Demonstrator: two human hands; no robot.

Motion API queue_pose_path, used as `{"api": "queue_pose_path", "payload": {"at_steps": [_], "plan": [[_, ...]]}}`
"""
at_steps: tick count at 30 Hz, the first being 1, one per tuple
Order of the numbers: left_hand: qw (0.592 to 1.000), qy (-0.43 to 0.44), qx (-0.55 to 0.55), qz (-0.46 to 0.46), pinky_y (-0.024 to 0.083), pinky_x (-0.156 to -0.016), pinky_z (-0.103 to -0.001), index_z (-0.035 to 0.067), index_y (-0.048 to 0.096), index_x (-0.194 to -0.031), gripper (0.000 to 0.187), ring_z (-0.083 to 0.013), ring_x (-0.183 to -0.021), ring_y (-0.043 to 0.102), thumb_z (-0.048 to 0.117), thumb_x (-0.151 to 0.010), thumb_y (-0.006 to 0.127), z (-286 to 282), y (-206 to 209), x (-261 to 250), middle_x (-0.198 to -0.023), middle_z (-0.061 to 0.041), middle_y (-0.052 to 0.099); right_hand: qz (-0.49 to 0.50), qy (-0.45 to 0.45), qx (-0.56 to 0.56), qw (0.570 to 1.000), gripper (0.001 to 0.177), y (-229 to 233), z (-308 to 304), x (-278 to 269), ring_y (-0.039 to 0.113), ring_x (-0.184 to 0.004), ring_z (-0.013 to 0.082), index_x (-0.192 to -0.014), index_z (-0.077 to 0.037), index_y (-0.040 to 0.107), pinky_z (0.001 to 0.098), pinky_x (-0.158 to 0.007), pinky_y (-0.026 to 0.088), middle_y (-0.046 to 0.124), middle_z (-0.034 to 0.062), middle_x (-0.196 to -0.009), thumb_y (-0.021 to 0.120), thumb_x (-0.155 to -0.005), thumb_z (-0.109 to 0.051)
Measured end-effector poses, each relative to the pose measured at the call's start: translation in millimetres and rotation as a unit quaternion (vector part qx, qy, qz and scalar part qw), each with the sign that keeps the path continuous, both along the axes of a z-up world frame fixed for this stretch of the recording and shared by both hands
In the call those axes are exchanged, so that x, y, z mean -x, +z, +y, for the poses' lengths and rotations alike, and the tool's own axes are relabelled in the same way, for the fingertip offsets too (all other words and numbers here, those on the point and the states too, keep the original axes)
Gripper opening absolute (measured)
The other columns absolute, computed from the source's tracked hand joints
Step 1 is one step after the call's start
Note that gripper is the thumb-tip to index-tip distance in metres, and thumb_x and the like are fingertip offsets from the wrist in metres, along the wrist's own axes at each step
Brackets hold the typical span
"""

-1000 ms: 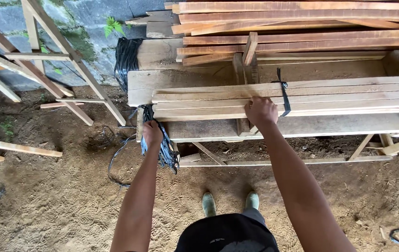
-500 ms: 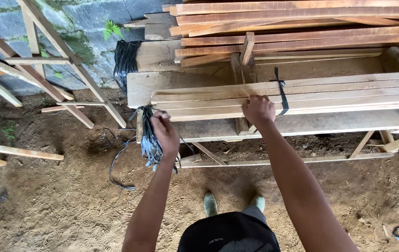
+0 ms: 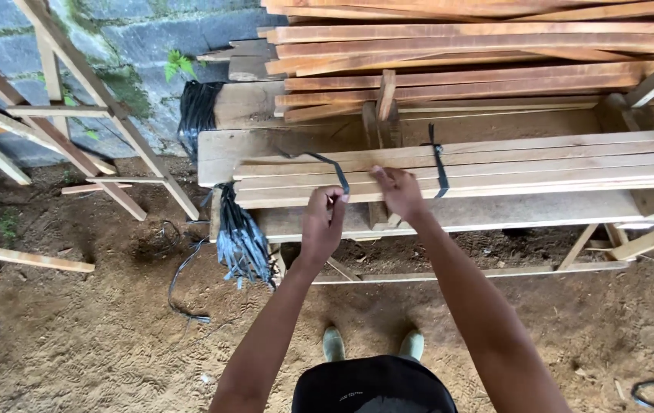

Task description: The person is using plastic straps to bundle multiple long wooden planks together.

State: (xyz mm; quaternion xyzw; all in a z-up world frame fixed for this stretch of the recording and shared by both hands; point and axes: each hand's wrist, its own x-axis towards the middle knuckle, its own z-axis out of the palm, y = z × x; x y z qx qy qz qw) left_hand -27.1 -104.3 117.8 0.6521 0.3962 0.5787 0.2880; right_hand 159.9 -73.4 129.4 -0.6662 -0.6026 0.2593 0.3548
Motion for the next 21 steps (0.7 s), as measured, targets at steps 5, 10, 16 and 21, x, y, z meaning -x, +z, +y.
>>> {"api": "queue_pose_path", "payload": {"at_steps": [5,10,16,21], "plan": [[0.996,-0.062,0.026,0.052,0.063,-0.074,-0.043,0.005,0.063,-0.11,0.012,-0.0322,-0.089,0.073,0.006,-0.1,0.068,1.3,-9.4,-33.6,-0.096,-0.014,0.065,0.185,0.104,0.007,0.977,0.03,45.3,-30.6,4.9,0.071,-0.098,0.0283,-0.103,-0.008,0.079,0.0466,-0.089,0.054,0.078,0.0175,-0.094,0.061,-0.101,-0.031],[0.988,-0.103,0.092,0.074,0.058,-0.076,-0.045,0.005,0.064,-0.112,0.019,-0.0378,-0.089,0.074,0.006,-0.095,0.073,-7.5,-2.5,-69.7,-0.094,-0.017,0.073,0.299,0.08,0.011,0.951,0.022,53.3,-37.5,-24.0,0.061,-0.067,0.0126,-0.099,-0.009,0.077,0.0296,-0.058,0.059,0.064,0.0038,-0.071,0.062,-0.106,-0.022],[0.98,-0.076,0.182,-0.032,0.052,-0.065,-0.03,0.011,0.062,-0.113,0.017,-0.0124,-0.077,0.061,0.024,-0.104,0.068,10.3,0.9,-87.5,-0.084,-0.005,0.067,0.271,0.163,-0.068,0.946,0.03,45.4,-43.4,-99.0,0.057,-0.061,0.0147,-0.106,-0.004,0.073,0.0311,-0.065,0.052,0.063,0.0063,-0.066,0.045,-0.113,-0.014],[0.944,-0.266,0.175,-0.089,0.052,-0.071,-0.027,0.008,0.068,-0.109,0.02,-0.0137,-0.075,0.062,0.028,-0.104,0.066,-10.3,76.0,-131.7,-0.082,-0.008,0.069,0.213,0.292,0.04,0.932,0.03,65.9,-57.0,-150.6,0.041,-0.048,0.0077,-0.098,-0.01,0.069,0.0235,-0.049,0.036,0.048,-0.0039,-0.057,0.043,-0.112,-0.015]]}}
